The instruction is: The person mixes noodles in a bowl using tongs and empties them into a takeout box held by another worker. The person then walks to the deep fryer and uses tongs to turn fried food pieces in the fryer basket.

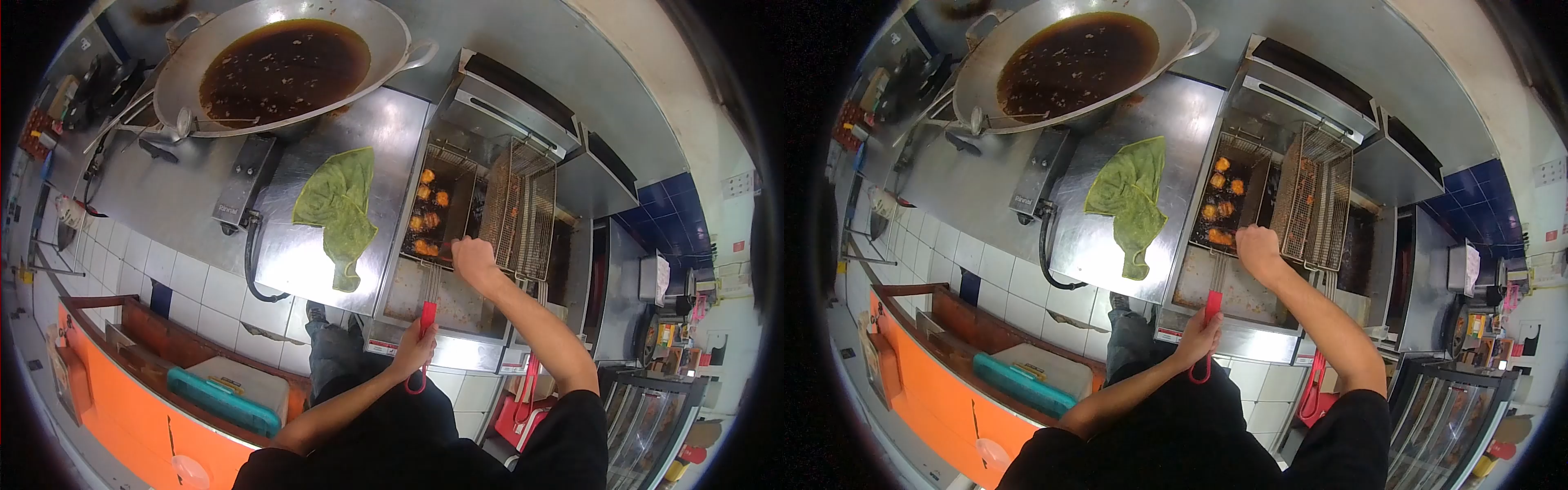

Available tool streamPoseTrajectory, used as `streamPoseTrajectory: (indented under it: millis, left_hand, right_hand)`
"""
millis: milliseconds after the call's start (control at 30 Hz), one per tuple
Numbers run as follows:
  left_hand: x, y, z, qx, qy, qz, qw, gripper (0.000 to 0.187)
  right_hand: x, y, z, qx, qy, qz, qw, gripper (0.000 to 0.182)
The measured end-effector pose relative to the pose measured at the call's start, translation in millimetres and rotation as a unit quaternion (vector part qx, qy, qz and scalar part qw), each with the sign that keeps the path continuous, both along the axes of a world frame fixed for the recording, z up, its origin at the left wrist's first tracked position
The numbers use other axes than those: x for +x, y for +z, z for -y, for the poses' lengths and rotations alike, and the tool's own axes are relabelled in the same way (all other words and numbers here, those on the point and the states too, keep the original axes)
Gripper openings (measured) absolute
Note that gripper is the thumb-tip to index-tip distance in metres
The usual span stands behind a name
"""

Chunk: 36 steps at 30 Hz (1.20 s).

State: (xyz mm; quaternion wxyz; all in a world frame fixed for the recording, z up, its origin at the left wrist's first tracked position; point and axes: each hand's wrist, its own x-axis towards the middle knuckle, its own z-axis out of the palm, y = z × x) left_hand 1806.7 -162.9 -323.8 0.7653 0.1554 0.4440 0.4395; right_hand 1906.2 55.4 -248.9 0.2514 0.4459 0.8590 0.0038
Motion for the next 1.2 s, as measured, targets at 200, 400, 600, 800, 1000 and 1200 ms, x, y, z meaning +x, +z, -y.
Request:
streamPoseTrajectory:
  millis: [200,400,600,800,1000,1200]
  left_hand:
    - [-2,7,-1,-0.006,-0.001,0.01,1.0,0.021]
    - [0,4,-2,-0.002,-0.003,-0.005,1.0,0.021]
    - [-3,8,-4,-0.006,-0.001,-0.002,1.0,0.021]
    - [-4,5,-5,-0.017,-0.004,0.006,1.0,0.021]
    - [-3,-1,-4,-0.009,-0.005,-0.006,1.0,0.021]
    - [-4,-2,-3,0.0,-0.012,0.006,1.0,0.021]
  right_hand:
    - [4,13,8,0.073,-0.022,-0.021,0.997,0.02]
    - [11,0,1,0.078,-0.01,-0.041,0.996,0.018]
    - [15,-8,7,0.061,-0.012,-0.049,0.997,0.018]
    - [23,-23,9,-0.006,-0.089,-0.061,0.994,0.031]
    - [16,10,7,-0.055,-0.181,-0.13,0.973,0.037]
    - [15,31,-8,-0.069,-0.215,-0.139,0.964,0.035]
